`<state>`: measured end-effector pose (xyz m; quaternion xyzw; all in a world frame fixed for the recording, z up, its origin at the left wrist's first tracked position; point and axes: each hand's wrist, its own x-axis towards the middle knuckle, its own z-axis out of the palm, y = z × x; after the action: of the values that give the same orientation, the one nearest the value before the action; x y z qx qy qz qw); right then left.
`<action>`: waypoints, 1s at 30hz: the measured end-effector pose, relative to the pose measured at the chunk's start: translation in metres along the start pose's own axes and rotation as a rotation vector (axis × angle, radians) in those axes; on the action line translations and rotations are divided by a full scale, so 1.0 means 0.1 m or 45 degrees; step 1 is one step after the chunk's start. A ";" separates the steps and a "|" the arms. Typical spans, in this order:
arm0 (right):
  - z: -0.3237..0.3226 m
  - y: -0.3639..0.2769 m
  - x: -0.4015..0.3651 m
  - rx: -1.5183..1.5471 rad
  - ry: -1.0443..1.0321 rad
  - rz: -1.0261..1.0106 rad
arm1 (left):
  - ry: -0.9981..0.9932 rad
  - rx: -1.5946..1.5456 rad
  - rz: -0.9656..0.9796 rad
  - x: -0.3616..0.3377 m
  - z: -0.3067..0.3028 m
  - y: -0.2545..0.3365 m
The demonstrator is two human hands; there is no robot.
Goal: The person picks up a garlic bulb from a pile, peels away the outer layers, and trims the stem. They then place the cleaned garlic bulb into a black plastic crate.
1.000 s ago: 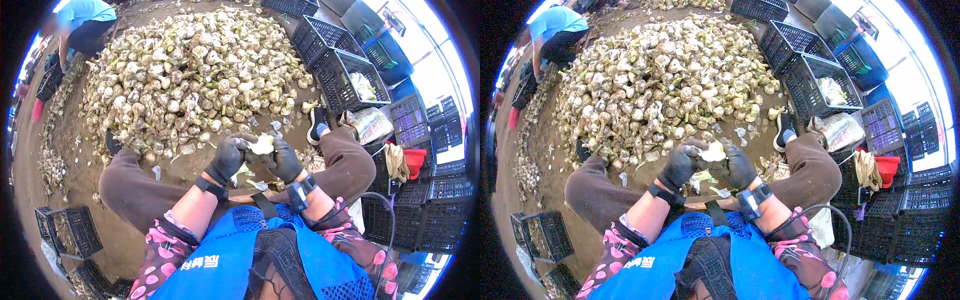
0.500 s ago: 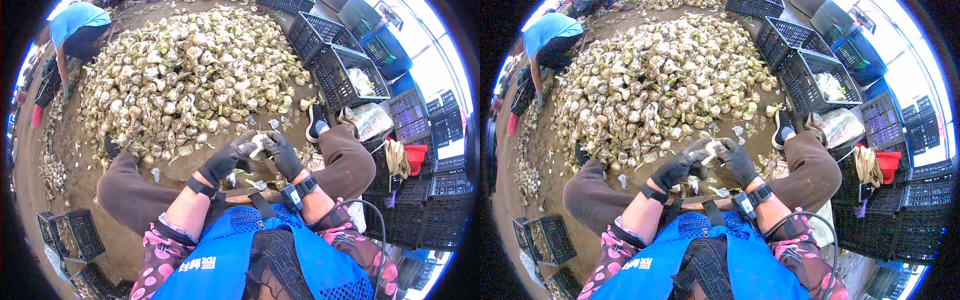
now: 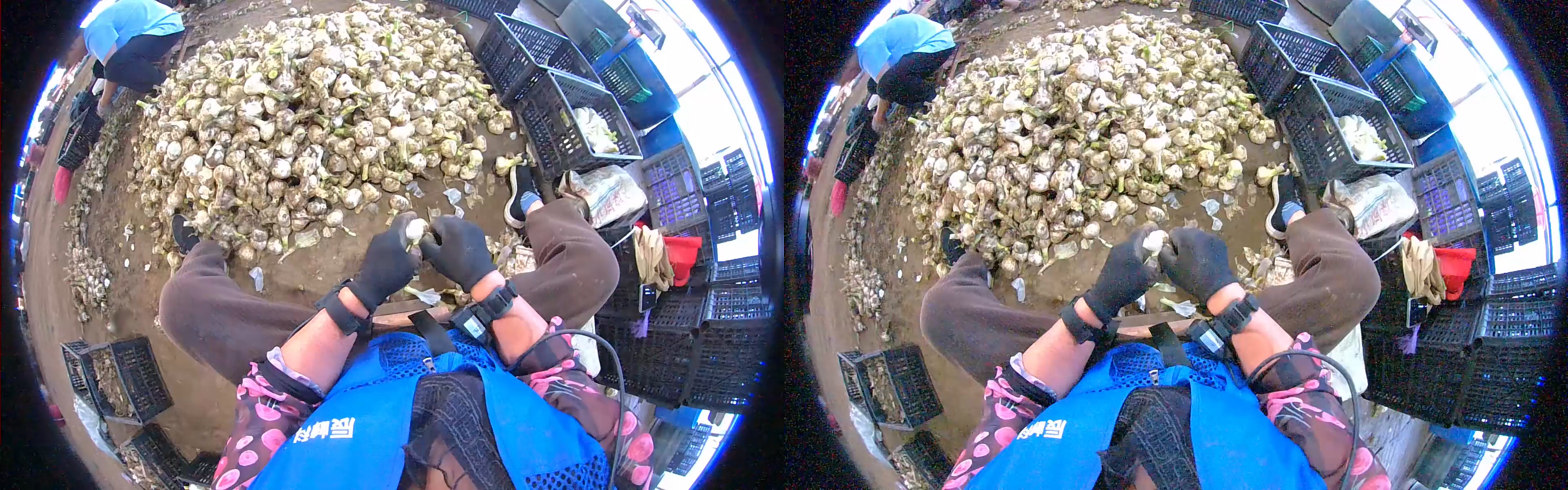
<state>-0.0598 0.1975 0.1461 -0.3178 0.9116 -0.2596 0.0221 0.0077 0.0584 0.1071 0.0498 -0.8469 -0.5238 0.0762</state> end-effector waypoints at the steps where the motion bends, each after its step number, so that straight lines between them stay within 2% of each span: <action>1: 0.03 0.02 0.01 0.015 0.046 -0.003 | -0.001 0.002 0.000 0.00 -0.02 0.00; 3: 0.17 0.25 0.03 0.118 0.056 0.083 | -0.148 -0.154 -0.218 0.01 -0.10 0.09; 4: 0.23 0.39 0.02 0.219 0.065 0.167 | -0.152 -0.151 -0.214 0.01 -0.11 0.11; 5: 0.28 0.52 0.01 0.219 0.071 0.168 | -0.169 -0.579 -0.244 -0.01 -0.11 0.14; 6: 0.29 0.61 -0.01 0.441 -0.012 0.359 | -0.183 -1.008 -0.269 -0.01 -0.10 0.15; 7: 0.32 0.69 -0.03 0.662 -0.098 0.549 | -0.183 -1.010 -0.265 0.00 -0.08 0.12; 9: 0.26 0.57 -0.03 0.573 -0.048 0.496 | -0.222 -1.057 -0.470 0.00 0.00 -0.01; 10: 0.17 0.44 -0.02 0.532 0.073 0.309 | -0.216 -1.059 -0.473 0.00 0.04 -0.07; 11: 0.05 0.27 0.00 0.492 0.194 0.122 | -0.139 -0.726 -0.366 -0.01 0.07 -0.12; 12: -0.07 0.12 0.00 0.343 0.117 0.022 | -0.067 -0.391 -0.256 -0.02 0.08 -0.13; 13: -0.04 0.10 0.01 0.346 0.116 0.024 | -0.068 -0.388 -0.258 -0.03 0.10 -0.13; 15: 0.03 0.12 0.00 0.139 0.033 -0.078 | 0.142 -0.028 0.076 -0.05 0.12 -0.06; 20: 0.12 0.16 0.04 -0.039 0.125 -0.126 | -0.039 -0.007 -0.063 -0.04 0.00 0.06; 22: 0.20 0.31 0.05 0.233 0.042 0.223 | -0.096 -0.010 -0.090 -0.03 -0.02 0.10; 23: 0.25 0.42 0.05 0.236 0.049 0.228 | -0.132 -0.247 -0.179 -0.03 -0.04 0.15; 24: 0.30 0.56 0.05 0.411 -0.010 0.368 | -0.167 -0.485 -0.268 -0.03 -0.04 0.17; 25: 0.37 0.68 0.05 0.584 -0.071 0.508 | -0.173 -0.484 -0.263 -0.02 -0.04 0.16; 27: 0.43 0.66 0.06 0.696 -0.022 0.560 | -0.372 -1.289 -0.428 0.00 -0.07 0.20; 28: 0.47 0.65 0.07 0.559 0.080 0.402 | -0.480 -1.469 -0.346 -0.01 -0.08 0.23; 29: 0.49 0.59 0.10 0.420 0.180 0.244 | -0.488 -1.465 -0.348 -0.01 -0.06 0.25; 30: 0.50 0.55 0.14 0.341 0.171 0.201 | -0.495 -1.624 -0.396 -0.02 -0.02 0.27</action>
<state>-0.0921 0.2029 0.0778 -0.2214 0.8904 -0.3971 0.0235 0.0100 0.0688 0.1320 0.0213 -0.3539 -0.9246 -0.1390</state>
